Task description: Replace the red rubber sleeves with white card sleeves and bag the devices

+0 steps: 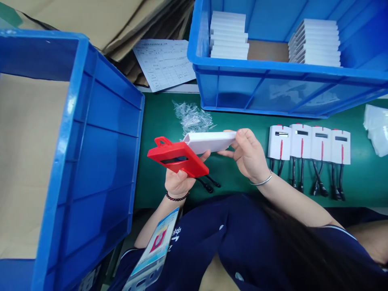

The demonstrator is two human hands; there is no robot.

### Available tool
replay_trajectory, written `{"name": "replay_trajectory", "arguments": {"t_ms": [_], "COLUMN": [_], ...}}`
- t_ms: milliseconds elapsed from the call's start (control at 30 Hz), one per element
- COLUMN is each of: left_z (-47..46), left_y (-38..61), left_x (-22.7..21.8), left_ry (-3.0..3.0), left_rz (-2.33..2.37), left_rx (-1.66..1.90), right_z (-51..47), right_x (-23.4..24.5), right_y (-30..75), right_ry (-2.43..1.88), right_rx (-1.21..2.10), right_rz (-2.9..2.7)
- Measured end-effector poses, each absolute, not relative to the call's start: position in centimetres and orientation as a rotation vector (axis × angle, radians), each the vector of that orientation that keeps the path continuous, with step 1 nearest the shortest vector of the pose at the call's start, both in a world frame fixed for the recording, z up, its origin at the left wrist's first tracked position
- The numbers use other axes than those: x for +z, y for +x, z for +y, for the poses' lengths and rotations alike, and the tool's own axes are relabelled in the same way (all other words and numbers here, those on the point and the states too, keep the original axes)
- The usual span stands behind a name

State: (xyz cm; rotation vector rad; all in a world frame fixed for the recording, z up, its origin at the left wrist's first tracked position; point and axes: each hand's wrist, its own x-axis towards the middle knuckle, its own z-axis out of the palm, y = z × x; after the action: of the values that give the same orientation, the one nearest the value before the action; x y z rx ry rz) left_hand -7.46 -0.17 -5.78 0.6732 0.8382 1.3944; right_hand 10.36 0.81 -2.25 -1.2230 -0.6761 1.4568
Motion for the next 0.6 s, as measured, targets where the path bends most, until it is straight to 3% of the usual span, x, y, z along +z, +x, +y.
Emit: {"name": "replay_trajectory", "arguments": {"t_ms": [600], "left_z": [-1.5], "left_y": [-8.3], "left_x": [-3.5], "left_ry": [0.727], "left_rz": [1.061], "left_rx": [1.091], "right_z": [-0.9], "right_x": [-4.5], "right_y": [13.6], "right_ry": [-1.446], "right_rx": [1.091], "right_rz": [-0.978]}}
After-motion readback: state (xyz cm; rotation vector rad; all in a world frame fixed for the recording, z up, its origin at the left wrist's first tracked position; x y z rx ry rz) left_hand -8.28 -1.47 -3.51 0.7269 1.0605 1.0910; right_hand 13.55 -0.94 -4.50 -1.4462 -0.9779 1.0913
